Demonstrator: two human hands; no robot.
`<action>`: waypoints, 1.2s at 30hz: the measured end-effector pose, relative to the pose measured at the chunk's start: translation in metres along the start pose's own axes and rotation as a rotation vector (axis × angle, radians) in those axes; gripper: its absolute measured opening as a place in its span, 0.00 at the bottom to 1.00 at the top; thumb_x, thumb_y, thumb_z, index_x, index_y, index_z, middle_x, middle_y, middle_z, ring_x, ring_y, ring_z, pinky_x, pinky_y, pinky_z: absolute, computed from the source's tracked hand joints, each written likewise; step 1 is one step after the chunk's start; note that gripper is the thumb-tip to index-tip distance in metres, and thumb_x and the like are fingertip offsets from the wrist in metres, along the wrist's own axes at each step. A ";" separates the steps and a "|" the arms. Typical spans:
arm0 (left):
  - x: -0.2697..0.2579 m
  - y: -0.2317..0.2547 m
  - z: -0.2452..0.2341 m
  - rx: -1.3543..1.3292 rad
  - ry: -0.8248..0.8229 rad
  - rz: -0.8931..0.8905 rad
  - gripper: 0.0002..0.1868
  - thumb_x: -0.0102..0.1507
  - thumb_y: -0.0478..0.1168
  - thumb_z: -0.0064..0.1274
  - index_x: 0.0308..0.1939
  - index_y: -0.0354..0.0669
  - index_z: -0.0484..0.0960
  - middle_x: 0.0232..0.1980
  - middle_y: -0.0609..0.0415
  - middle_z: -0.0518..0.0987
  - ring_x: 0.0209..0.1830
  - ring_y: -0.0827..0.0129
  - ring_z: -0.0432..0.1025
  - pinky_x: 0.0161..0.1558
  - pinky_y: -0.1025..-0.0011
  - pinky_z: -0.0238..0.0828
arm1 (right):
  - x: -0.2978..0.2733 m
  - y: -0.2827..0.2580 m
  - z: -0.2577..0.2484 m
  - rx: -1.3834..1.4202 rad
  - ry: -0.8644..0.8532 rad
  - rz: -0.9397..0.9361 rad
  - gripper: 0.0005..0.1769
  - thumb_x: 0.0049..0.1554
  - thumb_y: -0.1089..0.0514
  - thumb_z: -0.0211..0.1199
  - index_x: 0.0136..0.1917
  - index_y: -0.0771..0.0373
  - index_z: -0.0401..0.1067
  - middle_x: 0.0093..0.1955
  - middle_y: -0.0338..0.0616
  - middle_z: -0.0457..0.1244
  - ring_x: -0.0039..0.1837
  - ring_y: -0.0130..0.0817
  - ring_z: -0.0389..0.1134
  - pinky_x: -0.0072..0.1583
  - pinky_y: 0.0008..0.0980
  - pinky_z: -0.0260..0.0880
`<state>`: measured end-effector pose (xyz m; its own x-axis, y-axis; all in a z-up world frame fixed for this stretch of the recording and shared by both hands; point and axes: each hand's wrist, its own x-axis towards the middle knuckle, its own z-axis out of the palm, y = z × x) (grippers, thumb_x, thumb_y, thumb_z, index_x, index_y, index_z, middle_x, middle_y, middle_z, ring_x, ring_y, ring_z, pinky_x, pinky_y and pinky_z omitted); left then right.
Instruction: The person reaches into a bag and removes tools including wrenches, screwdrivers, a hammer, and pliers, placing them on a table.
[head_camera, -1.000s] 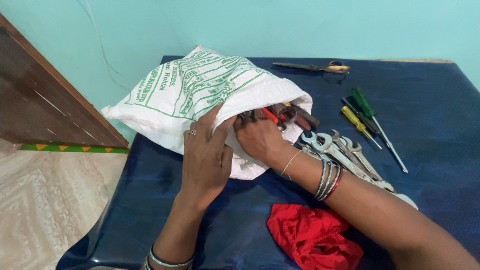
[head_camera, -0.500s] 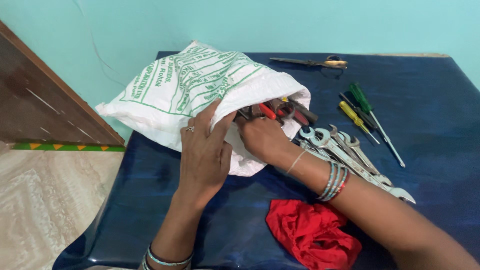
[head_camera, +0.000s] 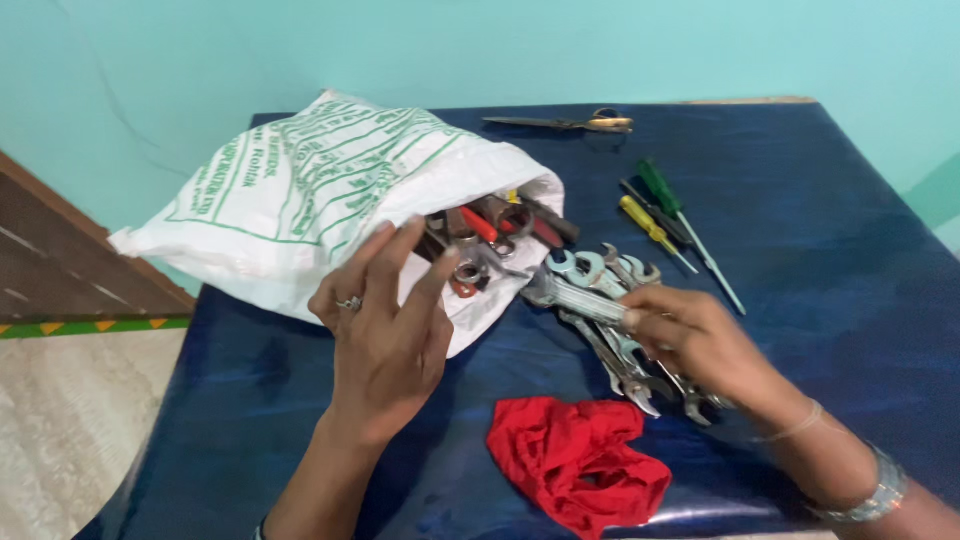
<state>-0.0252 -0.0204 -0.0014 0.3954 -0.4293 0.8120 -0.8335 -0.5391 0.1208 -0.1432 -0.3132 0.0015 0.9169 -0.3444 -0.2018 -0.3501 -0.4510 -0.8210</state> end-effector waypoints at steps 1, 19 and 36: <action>-0.002 0.004 0.001 -0.015 -0.026 0.015 0.25 0.58 0.33 0.57 0.61 0.50 0.81 0.73 0.50 0.71 0.76 0.58 0.60 0.68 0.58 0.43 | -0.004 0.011 -0.011 0.003 0.069 0.020 0.13 0.60 0.53 0.58 0.50 0.63 0.78 0.27 0.37 0.58 0.28 0.28 0.55 0.32 0.31 0.54; -0.009 0.021 0.028 -0.235 -0.242 0.188 0.25 0.53 0.34 0.60 0.56 0.48 0.81 0.64 0.53 0.77 0.69 0.58 0.67 0.62 0.56 0.54 | -0.014 0.062 -0.062 -0.588 0.357 -0.137 0.12 0.55 0.53 0.64 0.50 0.59 0.78 0.44 0.47 0.70 0.42 0.40 0.72 0.47 0.39 0.70; -0.002 0.000 -0.007 -0.020 0.131 -0.089 0.12 0.64 0.32 0.60 0.50 0.47 0.87 0.70 0.51 0.75 0.76 0.55 0.59 0.73 0.62 0.47 | -0.053 0.032 -0.047 -0.517 0.192 0.299 0.31 0.48 0.36 0.73 0.56 0.57 0.75 0.48 0.48 0.74 0.52 0.41 0.77 0.53 0.41 0.75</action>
<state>-0.0288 -0.0142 0.0007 0.4155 -0.2812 0.8650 -0.8055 -0.5555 0.2064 -0.2119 -0.3481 0.0109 0.7312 -0.6371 -0.2438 -0.6774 -0.6358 -0.3700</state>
